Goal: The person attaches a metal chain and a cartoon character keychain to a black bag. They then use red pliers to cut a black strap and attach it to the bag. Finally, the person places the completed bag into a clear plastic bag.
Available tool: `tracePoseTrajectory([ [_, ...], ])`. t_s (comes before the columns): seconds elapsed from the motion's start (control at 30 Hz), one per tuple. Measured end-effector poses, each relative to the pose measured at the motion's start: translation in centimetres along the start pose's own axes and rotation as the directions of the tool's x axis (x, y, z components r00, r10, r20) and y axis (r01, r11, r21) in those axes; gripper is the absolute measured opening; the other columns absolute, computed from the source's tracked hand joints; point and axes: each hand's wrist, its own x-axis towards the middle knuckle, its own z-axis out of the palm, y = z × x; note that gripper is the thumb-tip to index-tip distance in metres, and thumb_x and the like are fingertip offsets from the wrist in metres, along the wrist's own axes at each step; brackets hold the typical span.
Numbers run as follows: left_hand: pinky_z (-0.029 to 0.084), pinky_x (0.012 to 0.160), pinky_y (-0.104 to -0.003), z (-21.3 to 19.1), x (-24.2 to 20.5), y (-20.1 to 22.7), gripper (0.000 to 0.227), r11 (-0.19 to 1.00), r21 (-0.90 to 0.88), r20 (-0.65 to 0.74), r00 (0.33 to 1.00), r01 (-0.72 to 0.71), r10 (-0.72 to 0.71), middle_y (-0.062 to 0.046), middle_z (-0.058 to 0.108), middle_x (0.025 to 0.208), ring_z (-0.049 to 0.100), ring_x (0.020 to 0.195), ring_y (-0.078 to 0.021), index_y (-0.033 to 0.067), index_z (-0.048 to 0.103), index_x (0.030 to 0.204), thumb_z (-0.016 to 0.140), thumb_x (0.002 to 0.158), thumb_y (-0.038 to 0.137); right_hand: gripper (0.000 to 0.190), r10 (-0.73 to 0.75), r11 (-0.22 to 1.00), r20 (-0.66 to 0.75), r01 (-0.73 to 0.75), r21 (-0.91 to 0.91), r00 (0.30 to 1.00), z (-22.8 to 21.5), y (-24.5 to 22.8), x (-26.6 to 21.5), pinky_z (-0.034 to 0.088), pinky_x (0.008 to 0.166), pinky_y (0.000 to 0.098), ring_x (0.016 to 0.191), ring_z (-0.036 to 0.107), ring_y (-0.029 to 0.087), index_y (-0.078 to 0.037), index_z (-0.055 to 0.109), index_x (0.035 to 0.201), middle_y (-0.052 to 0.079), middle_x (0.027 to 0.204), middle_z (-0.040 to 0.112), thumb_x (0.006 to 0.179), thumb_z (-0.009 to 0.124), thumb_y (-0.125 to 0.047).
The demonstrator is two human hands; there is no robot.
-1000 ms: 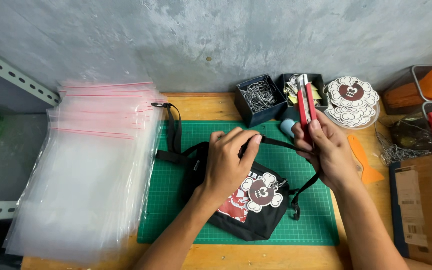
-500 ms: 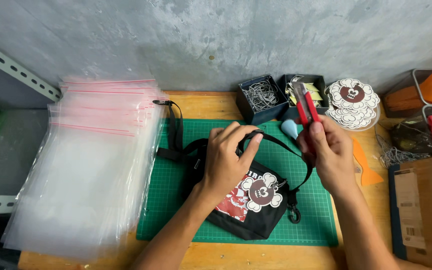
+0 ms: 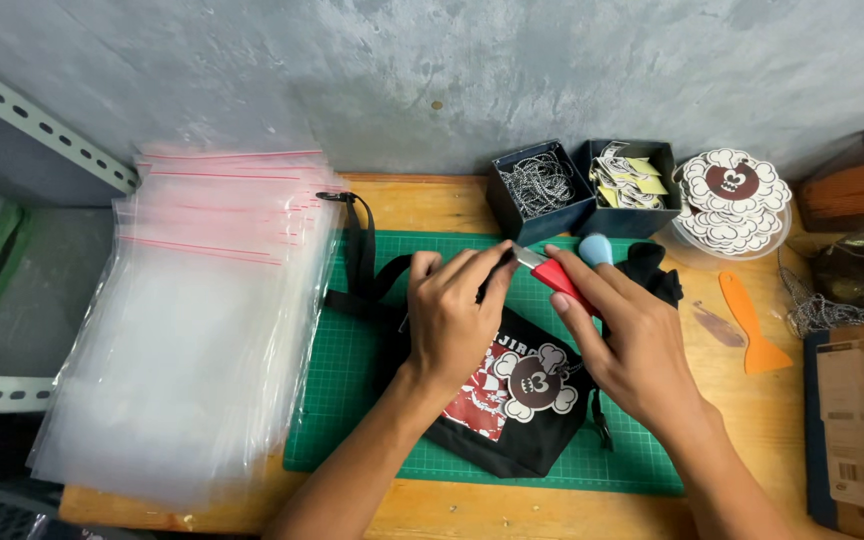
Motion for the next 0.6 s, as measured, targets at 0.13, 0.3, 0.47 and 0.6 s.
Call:
tracePoseTrajectory([
  [0.13,0.047,0.084,-0.036,0.00,0.01,-0.06,0.014,1.000,0.000,-0.005,1.000,-0.009,0.009,0.002,0.077,0.092,0.079,0.083,-0.0212,0.0140,0.082,0.122,0.080,0.109,0.020,0.040,-0.006,1.000,0.001,0.006,-0.030,1.000,0.26,0.70,-0.33,0.050,0.060,0.0445,0.063,0.064,0.032,-0.020,0.079,0.151,0.008,0.070,0.057,0.113,0.069,-0.028],
  [0.3,0.045,0.083,-0.038,0.05,0.01,-0.28,0.016,0.998,0.059,-0.026,0.999,-0.029,0.031,0.004,0.076,0.091,0.077,0.080,-0.0203,0.0176,0.082,0.123,0.081,0.108,0.022,0.041,0.011,0.999,0.007,-0.011,-0.039,1.000,-0.01,0.62,-0.25,0.048,0.058,0.0446,0.061,0.062,0.033,-0.020,0.081,0.149,0.008,0.069,0.056,0.111,0.070,-0.031],
  [0.47,0.043,0.082,-0.038,-0.05,0.13,-0.27,0.015,0.995,0.086,-0.042,0.997,-0.054,0.057,0.005,0.075,0.090,0.076,0.078,-0.0191,0.0177,0.083,0.122,0.081,0.109,0.023,0.042,0.017,0.997,-0.005,-0.017,-0.080,1.000,0.01,0.52,-0.44,0.050,0.059,0.0445,0.062,0.063,0.033,-0.020,0.081,0.151,0.008,0.071,0.058,0.112,0.071,-0.030],
  [0.6,0.042,0.081,-0.037,-0.08,0.34,-0.25,0.014,0.991,0.096,-0.080,0.992,-0.092,0.100,0.005,0.074,0.089,0.074,0.076,-0.0189,0.0161,0.083,0.122,0.081,0.109,0.021,0.042,0.051,0.995,-0.006,-0.051,-0.088,0.999,-0.19,0.20,-0.45,0.053,0.060,0.0457,0.065,0.066,0.034,-0.024,0.081,0.151,0.007,0.073,0.060,0.111,0.071,-0.032],
])
